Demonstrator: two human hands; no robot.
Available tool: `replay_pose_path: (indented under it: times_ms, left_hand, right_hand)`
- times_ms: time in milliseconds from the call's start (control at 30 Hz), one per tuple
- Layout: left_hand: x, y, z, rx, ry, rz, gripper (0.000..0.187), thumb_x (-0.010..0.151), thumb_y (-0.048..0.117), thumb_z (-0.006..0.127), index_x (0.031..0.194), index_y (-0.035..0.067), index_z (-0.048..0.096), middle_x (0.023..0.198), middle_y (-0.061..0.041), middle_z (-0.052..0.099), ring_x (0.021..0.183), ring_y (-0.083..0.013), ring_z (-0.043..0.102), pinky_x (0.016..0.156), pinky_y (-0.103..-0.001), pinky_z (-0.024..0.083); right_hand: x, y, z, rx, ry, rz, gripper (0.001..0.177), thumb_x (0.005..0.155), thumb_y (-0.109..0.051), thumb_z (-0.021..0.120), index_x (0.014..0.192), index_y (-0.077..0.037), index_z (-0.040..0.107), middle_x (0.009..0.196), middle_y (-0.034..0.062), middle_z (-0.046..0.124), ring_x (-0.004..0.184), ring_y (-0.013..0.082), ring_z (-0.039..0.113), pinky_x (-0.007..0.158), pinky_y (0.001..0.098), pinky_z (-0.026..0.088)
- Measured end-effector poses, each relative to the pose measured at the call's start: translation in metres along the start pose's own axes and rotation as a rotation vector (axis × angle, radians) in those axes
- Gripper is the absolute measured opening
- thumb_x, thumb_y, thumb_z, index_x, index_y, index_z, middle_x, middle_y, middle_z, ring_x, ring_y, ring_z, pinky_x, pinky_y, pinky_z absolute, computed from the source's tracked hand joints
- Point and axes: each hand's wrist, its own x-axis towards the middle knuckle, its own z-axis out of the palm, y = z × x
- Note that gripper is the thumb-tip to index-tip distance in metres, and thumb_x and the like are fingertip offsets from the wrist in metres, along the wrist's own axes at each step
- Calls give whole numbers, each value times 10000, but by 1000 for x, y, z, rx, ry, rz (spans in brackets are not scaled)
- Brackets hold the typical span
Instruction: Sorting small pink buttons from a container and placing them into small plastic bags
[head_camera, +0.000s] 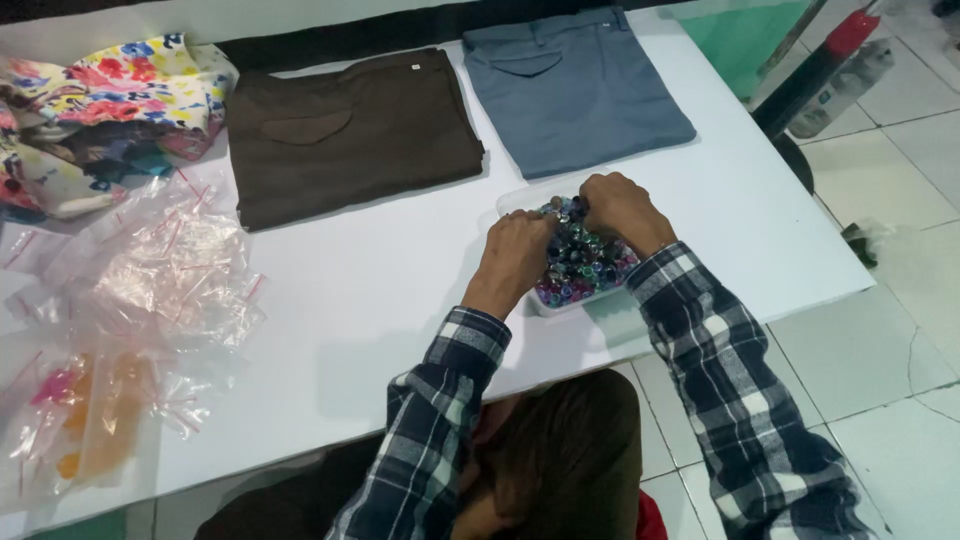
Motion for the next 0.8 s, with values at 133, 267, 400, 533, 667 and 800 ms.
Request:
replay_pose_path:
  times_ms: [133, 267, 400, 533, 667, 800]
  left_hand:
    - [-11, 16, -31, -16, 16, 12, 365, 821, -60, 631, 1140, 96, 715, 1016, -107, 752, 959, -300, 743, 937, -395, 572]
    - [-12, 17, -34, 11, 12, 30, 369, 834, -60, 630, 1151, 101, 727, 998, -114, 761, 955, -307, 744, 944, -401, 568]
    - [-14, 16, -38, -18, 18, 42, 370, 866, -57, 598, 1181, 101, 713, 1003, -125, 758, 962, -317, 743, 961, -408, 553]
    - [-12, 12, -31, -67, 6, 41, 375, 874, -48, 571, 1175, 112, 726, 1039, -132, 754, 983, -339, 732, 955, -408, 526]
    - [-16, 13, -38, -66, 13, 50, 367, 870, -47, 566, 1151, 120, 734, 1021, -129, 760, 967, -342, 732, 933, -409, 528]
    - [-16, 14, -36, -64, 33, 50, 360, 873, -43, 552, 1133, 121, 739, 1004, -129, 760, 946, -341, 728, 899, -402, 532]
  right_hand:
    - [-3, -6, -9, 39, -64, 5, 283, 769, -60, 658, 1008, -96, 805, 980, 220, 758, 1028, 470, 716, 848, 603, 570]
    - [-26, -17, -39, 214, -138, -53, 287, 805, -78, 645, 1047, -37, 794, 995, 278, 760, 1005, 491, 713, 925, 585, 527]
    - [-52, -16, -68, 513, -87, -115, 247, 817, -109, 650, 1022, -17, 751, 889, 240, 773, 762, 372, 764, 947, 530, 506]
    - [-51, -1, -62, 830, -50, -71, 218, 873, -1, 634, 1063, 53, 728, 882, 245, 726, 654, 273, 739, 546, 299, 579]
    - [-64, -4, -72, 879, -49, -55, 239, 908, 15, 622, 1107, 120, 701, 908, 309, 712, 739, 309, 742, 634, 358, 620]
    - [-68, -2, -80, 654, -84, -79, 196, 868, 6, 642, 1029, 43, 749, 837, 260, 755, 715, 314, 755, 685, 410, 629]
